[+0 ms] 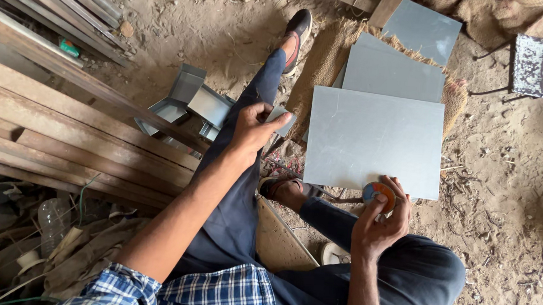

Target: The person sits on the ground and uses a CD as a circular template on a metal sheet. They hammer a small metal piece on the sheet, then use a metal square to mark lines around the CD. The person continues to mark and adjust the template on the sheet.

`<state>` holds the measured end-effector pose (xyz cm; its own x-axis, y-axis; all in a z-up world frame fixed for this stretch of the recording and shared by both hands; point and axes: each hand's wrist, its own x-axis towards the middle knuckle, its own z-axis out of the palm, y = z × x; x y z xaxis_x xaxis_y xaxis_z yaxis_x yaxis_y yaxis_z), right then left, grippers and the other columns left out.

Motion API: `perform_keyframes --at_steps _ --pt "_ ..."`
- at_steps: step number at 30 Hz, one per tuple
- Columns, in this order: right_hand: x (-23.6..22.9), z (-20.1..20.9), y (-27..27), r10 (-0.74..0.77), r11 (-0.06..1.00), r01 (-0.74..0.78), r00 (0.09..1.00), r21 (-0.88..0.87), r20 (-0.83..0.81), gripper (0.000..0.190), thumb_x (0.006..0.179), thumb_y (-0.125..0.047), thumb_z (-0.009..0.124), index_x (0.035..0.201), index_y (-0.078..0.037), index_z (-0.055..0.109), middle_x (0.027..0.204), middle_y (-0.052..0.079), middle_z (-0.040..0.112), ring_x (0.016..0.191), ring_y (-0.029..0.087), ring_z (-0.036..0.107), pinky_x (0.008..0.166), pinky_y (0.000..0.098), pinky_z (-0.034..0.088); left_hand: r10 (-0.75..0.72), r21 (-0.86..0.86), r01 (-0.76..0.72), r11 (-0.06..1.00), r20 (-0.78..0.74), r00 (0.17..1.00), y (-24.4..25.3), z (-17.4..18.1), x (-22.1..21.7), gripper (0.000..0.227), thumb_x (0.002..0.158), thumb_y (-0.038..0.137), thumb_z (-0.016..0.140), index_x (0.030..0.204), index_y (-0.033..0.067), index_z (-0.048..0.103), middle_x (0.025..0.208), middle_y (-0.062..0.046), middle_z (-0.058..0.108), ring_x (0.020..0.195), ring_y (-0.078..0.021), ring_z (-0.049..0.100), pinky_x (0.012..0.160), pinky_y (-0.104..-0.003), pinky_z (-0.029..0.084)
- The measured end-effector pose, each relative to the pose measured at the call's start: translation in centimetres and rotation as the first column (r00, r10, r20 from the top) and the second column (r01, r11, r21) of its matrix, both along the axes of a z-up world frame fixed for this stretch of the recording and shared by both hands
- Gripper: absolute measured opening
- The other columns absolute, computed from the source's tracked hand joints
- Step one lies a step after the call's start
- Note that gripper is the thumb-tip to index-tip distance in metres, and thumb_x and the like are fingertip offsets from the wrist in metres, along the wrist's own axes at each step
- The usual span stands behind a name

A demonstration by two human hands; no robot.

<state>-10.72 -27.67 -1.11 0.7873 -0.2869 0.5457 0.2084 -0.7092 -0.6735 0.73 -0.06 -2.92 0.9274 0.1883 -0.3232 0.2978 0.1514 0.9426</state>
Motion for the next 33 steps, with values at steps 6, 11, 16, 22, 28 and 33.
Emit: perform_keyframes --at_steps 6,11,16,22,28,33 --pt "0.0 0.5 0.0 -0.002 1.0 0.002 1.0 -0.011 0.0 0.022 0.109 -0.016 0.052 0.113 -0.004 0.07 0.121 0.01 0.075 0.128 0.029 0.069 0.121 0.0563 0.043 0.154 0.206 -0.153 0.967 0.009 0.988 0.7 -1.8 -2.1 0.027 0.088 0.023 0.083 0.081 0.0067 0.063 0.076 -0.002 0.064 0.062 -0.0085 0.056 0.054 -0.027 0.047" --pt "0.1 0.2 0.0 -0.007 1.0 0.007 1.0 -0.004 -0.005 0.024 0.109 -0.017 0.051 0.114 -0.004 0.071 0.121 0.01 0.075 0.128 0.03 0.069 0.121 0.0575 0.042 0.248 0.054 -0.244 0.968 -0.075 0.966 2.7 -1.7 -3.1 0.021 0.094 0.025 0.072 0.096 0.0073 0.062 0.085 -0.003 0.068 0.071 -0.0097 0.064 0.059 -0.025 0.053" --pt "0.3 -0.5 -0.3 -0.016 1.0 0.016 1.0 -0.01 -0.002 0.025 0.11 -0.019 0.052 0.115 -0.004 0.071 0.119 0.01 0.075 0.127 0.029 0.069 0.121 0.0577 0.042 0.168 -0.138 -0.17 0.976 -0.03 0.985 2.5 0.9 -2.6 0.017 0.098 0.022 0.066 0.101 0.0054 0.064 0.094 -0.005 0.07 0.077 -0.0131 0.069 0.064 -0.028 0.059" --pt "0.2 -1.0 -0.7 -0.003 1.0 0.003 1.0 -0.004 0.014 0.024 0.111 -0.019 0.051 0.111 -0.004 0.07 0.12 0.011 0.076 0.126 0.029 0.07 0.121 0.0561 0.043 0.004 -0.045 -0.002 0.999 0.044 0.999 0.7 3.2 -1.4 0.018 0.092 0.018 0.072 0.1 0.005 0.064 0.091 -0.01 0.074 0.075 -0.0154 0.072 0.065 -0.03 0.061" --pt "0.0 -0.4 -0.8 0.029 1.0 -0.029 1.0 0.006 -0.01 0.024 0.111 -0.018 0.051 0.115 -0.002 0.069 0.121 0.013 0.075 0.128 0.031 0.068 0.12 0.0517 0.045 0.026 0.1 -0.031 0.995 0.049 0.998 0.3 1.9 -2.1 0.016 0.088 0.012 0.079 0.093 0.0019 0.068 0.09 -0.01 0.075 0.076 -0.015 0.071 0.067 -0.029 0.061" --pt "0.3 -0.5 -0.5 0.02 0.999 -0.02 1.0 0.03 -0.013 0.026 0.111 -0.021 0.053 0.117 -0.001 0.068 0.119 0.014 0.074 0.125 0.031 0.069 0.107 0.046 0.056 0.05 -0.034 -0.049 0.998 0.033 0.998 0.5 0.4 -3.0 0.016 0.088 0.01 0.079 0.095 0.0011 0.068 0.089 -0.01 0.076 0.077 -0.0141 0.071 0.068 -0.027 0.061"
